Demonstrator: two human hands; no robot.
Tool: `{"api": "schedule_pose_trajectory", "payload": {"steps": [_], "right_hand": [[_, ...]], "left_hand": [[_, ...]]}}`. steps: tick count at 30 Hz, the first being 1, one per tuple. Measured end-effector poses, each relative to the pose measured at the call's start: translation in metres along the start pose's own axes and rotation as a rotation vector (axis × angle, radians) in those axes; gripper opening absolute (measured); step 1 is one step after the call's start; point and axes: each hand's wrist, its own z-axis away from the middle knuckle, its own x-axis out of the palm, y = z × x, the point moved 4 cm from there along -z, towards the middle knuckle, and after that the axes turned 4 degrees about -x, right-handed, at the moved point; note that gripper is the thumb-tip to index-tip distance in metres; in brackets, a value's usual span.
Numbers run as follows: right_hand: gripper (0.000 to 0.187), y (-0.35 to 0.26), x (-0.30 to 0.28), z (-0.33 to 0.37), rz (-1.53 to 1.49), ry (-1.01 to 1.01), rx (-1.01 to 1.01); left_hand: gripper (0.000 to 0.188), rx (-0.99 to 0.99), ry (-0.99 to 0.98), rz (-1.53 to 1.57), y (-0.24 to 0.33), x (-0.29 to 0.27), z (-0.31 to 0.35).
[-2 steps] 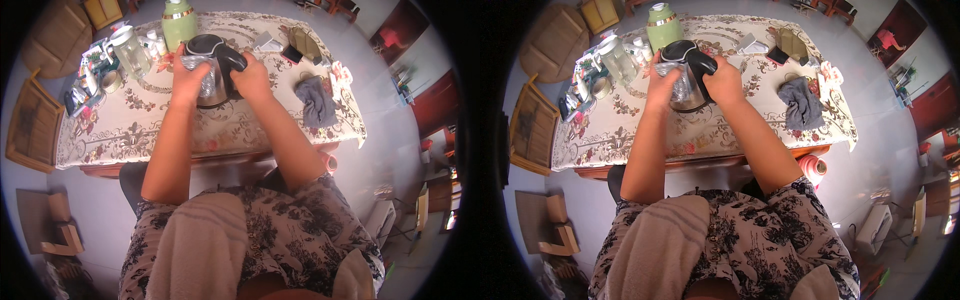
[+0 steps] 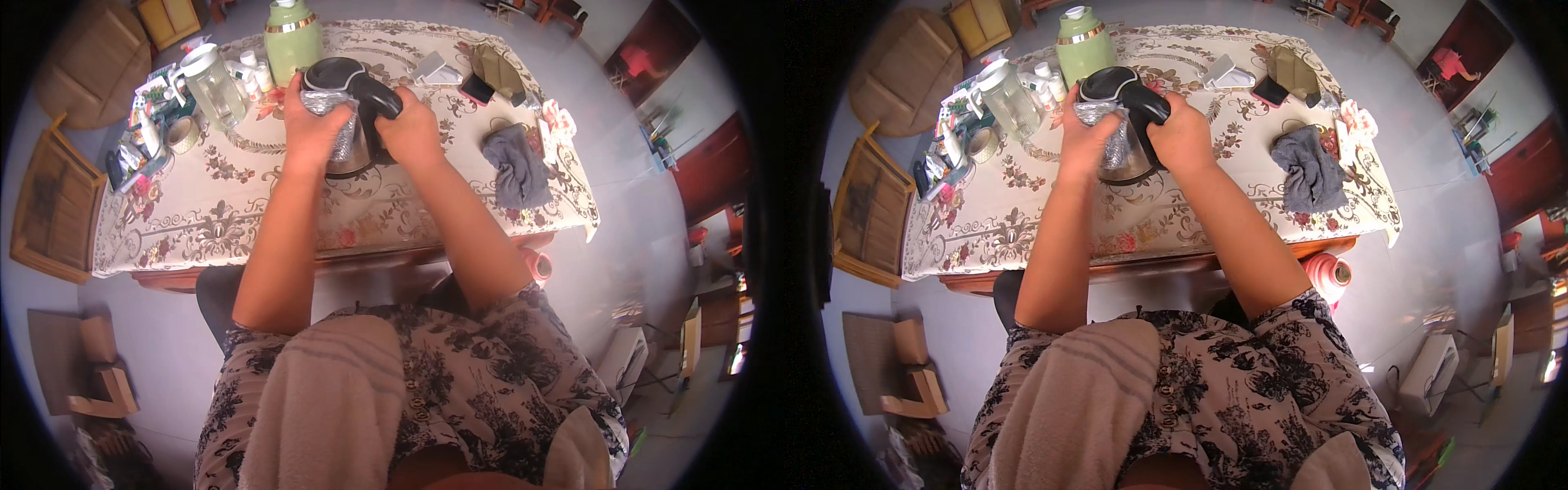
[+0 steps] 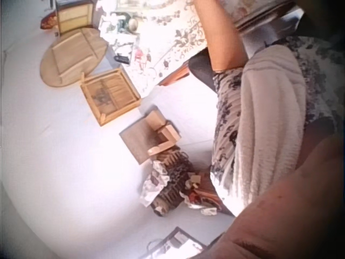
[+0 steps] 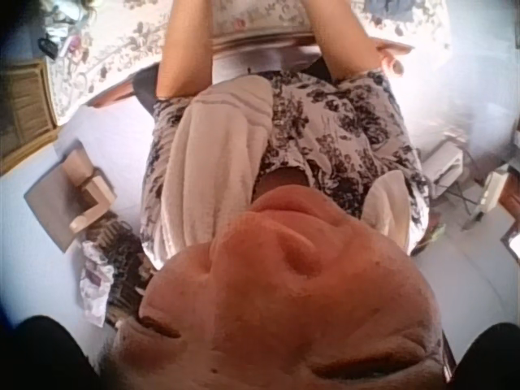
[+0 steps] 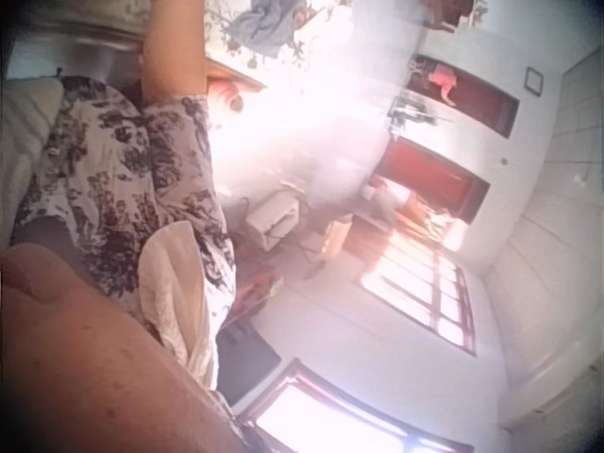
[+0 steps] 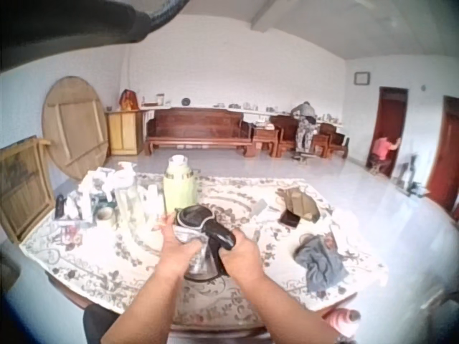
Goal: The person cleans a stainless steel electric kettle using a small grey cloth. They wipe the exterior body, the lid, and the handle of the kettle while it sits on a table. The person rotates the kettle to access different sides and continues wiping until the end of the clip.
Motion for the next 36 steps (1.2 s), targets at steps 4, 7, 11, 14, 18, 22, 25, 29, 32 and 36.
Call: {"api": "schedule_pose_trajectory", "payload": {"steps": [4, 7, 11, 14, 18, 22, 25, 29, 32, 36], "right_hand": [[0.031, -0.008, 0.000, 0.011, 0.043, 0.005, -0.001], [0.035, -0.012, -0.001, 0.013, 0.078, -0.033, -0.006], [0.034, -0.012, -0.001, 0.013, 0.091, -0.014, 0.000], [0.033, -0.009, 0.000, 0.013, 0.072, 0.028, -0.020], [0.033, -0.011, -0.002, 0.013, 0.072, 0.004, -0.007], [0.029, -0.014, -0.004, 0.015, 0.062, 0.001, -0.022], [0.027, -0.016, -0.010, 0.016, 0.070, -0.013, 0.001], [0.026, -0.005, -0.011, 0.017, 0.046, 0.047, 0.007], [0.034, -0.005, 0.002, 0.016, -0.036, -0.066, 0.077], [0.032, -0.017, 0.005, 0.024, -0.101, 0.008, -0.054]], "left_hand": [[0.082, 0.171, 0.176, -0.328, -0.016, 0.000, -0.004], [0.079, 0.082, 0.121, -0.115, -0.012, -0.003, -0.002], [0.072, -0.082, -0.028, 0.309, -0.008, -0.006, 0.007], [0.069, -0.084, -0.032, 0.243, -0.004, -0.011, 0.004], [0.070, 0.020, 0.047, -0.138, 0.000, -0.012, -0.003], [0.079, 0.008, 0.170, -0.283, -0.004, -0.009, -0.013], [0.067, 0.019, 0.183, -0.466, 0.008, -0.002, -0.021], [0.078, 0.011, 0.113, -0.718, 0.018, 0.010, -0.037], [0.076, -0.011, 0.016, -0.507, 0.011, -0.004, -0.035], [0.064, -0.008, -0.048, -0.244, 0.009, -0.024, -0.035]]}}
